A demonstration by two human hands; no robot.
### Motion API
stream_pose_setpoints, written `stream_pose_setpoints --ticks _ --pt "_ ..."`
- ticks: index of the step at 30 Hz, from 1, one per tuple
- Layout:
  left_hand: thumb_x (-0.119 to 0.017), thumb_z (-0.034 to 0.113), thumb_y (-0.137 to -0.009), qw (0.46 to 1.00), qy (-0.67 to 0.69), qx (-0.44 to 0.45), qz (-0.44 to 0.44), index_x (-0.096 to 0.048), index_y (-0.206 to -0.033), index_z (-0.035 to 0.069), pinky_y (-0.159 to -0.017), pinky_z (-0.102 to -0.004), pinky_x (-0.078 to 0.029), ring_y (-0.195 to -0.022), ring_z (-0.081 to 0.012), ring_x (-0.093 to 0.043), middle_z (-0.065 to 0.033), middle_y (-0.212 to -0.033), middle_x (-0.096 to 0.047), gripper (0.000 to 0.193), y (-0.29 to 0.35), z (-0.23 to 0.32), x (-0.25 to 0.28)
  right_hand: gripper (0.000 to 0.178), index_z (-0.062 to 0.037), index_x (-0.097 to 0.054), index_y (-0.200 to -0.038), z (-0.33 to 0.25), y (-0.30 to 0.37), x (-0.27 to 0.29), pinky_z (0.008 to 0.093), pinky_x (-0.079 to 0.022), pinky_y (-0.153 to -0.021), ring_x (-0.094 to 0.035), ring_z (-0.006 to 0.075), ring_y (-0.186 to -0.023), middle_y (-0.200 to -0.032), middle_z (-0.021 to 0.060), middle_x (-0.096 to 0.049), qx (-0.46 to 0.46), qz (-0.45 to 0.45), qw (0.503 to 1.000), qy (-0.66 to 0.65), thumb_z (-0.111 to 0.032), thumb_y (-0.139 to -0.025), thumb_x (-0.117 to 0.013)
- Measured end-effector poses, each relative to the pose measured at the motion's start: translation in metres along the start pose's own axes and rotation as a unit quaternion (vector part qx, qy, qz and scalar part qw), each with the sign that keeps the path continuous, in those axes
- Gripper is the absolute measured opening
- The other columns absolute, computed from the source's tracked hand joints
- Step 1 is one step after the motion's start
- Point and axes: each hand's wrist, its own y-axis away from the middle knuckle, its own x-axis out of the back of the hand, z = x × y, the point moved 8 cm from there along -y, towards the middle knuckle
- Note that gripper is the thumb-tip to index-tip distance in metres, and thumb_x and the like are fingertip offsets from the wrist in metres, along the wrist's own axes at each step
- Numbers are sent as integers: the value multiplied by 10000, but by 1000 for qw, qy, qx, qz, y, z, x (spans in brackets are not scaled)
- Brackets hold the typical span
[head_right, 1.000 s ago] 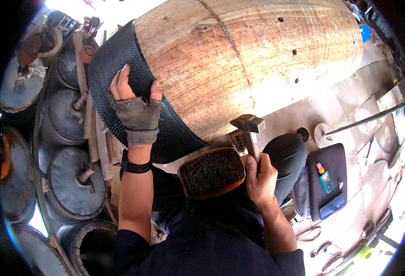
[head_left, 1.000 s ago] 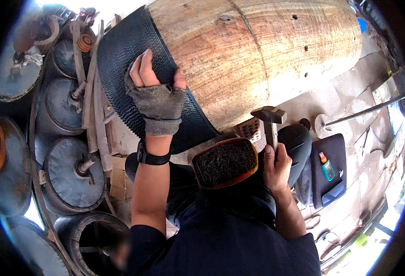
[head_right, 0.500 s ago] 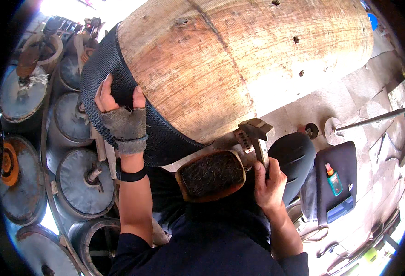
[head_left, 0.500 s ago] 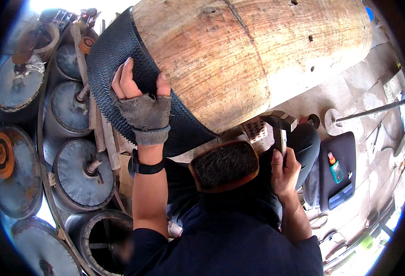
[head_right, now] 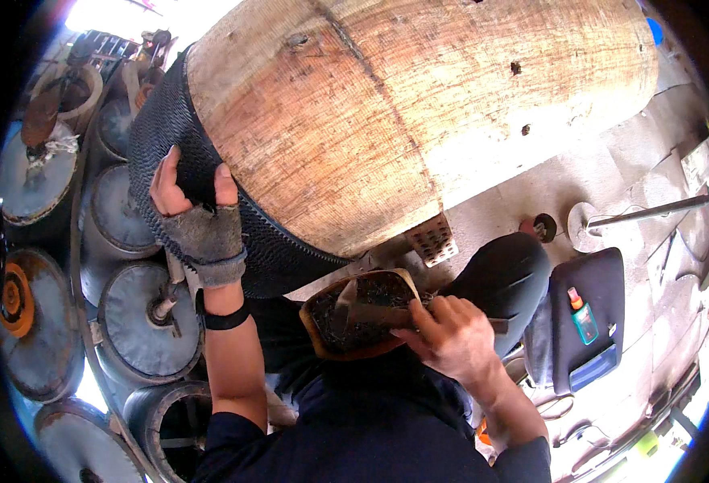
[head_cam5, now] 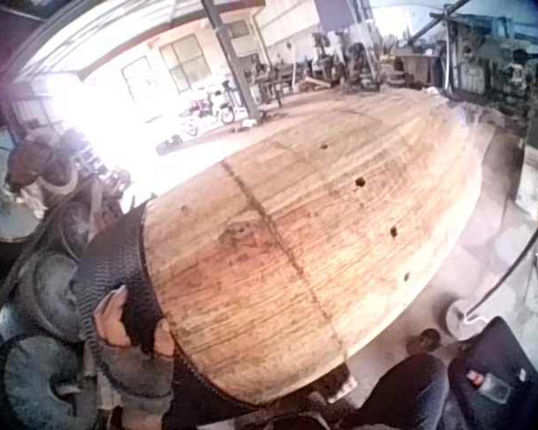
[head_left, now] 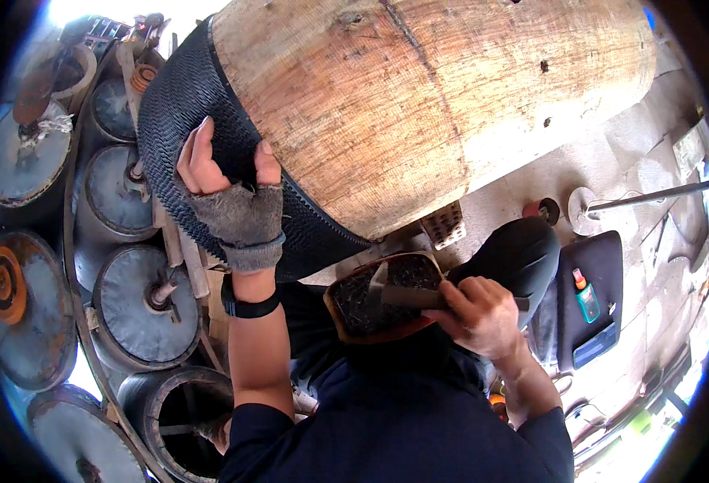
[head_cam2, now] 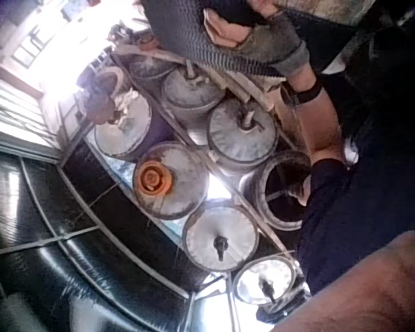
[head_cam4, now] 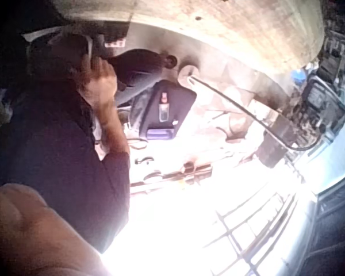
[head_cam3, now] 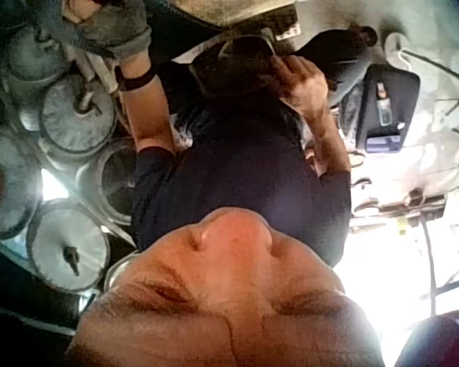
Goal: The person is repairing a large cylindrical wooden object by hammering a black mesh material onto its surface. They use a hammer to secure the mesh and a screwdriver to adjust or tighten components. The task involves repetitive hammering and tool manipulation to attach the mesh securely.
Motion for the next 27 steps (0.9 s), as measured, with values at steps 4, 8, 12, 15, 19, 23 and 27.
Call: stream_pose_setpoints --ticks 4,8,12,15,19,23,27 --pt "-762 198 -854 1000 10 -7 11 -511 -1373 20 -1022 -486 -442 -1192 -375 -541 -204 -1289 -545 603 -1 -2 2 394 -62 -655 -1014 -19 0 -27 368 -465 -607 -578 229 -682 -773 54 -546 35 -38 997 63 -306 -756 -825" --pt "-746 175 -857 999 -1 -27 17 -516 -1350 0 -991 -476 -462 -1160 -368 -564 -203 -1275 -566 571 2 15 17 357 -54 -643 -991 -28 -2 -28 377 -468 -645 -587 239 -728 -786 65 -544 35 -41 996 75 -287 -774 -805" --pt "-709 150 -901 990 116 8 -85 -554 -1297 -9 -983 -456 -470 -1100 -361 -604 -191 -1215 -618 454 55 55 42 338 -51 -633 -980 -28 2 -17 404 -478 -717 -593 271 -770 -805 76 -557 18 -9 999 45 -266 -777 -797" --pt "-672 162 -924 934 223 141 -240 -596 -1233 -3 -949 -450 -490 -1065 -345 -629 -191 -1147 -647 358 127 73 36 305 -56 -622 -951 -30 2 -9 420 -477 -761 -596 283 -801 -822 84 -572 4 9 999 35 -238 -776 -792" --pt "-627 233 -966 895 227 226 -310 -595 -1257 -4 -962 -415 -496 -1078 -348 -641 -195 -1140 -669 377 182 72 13 278 -58 -619 -946 -32 3 -9 432 -478 -789 -609 299 -834 -887 105 -605 -17 2 999 31 -215 -787 -784" --pt "-632 209 -962 871 235 276 -331 -578 -1286 0 -977 -403 -507 -1109 -315 -654 -204 -1208 -671 390 201 61 -11 282 -52 -625 -974 -29 6 -14 432 -484 -816 -629 318 -872 -949 124 -630 -36 -34 998 39 -218 -804 -778" --pt "-641 174 -961 841 259 335 -337 -559 -1299 0 -995 -389 -504 -1139 -297 -649 -206 -1223 -669 388 206 62 -25 282 -48 -630 -988 -27 9 -8 428 -494 -824 -638 320 -895 -964 129 -638 -34 -24 999 27 -198 -804 -781"
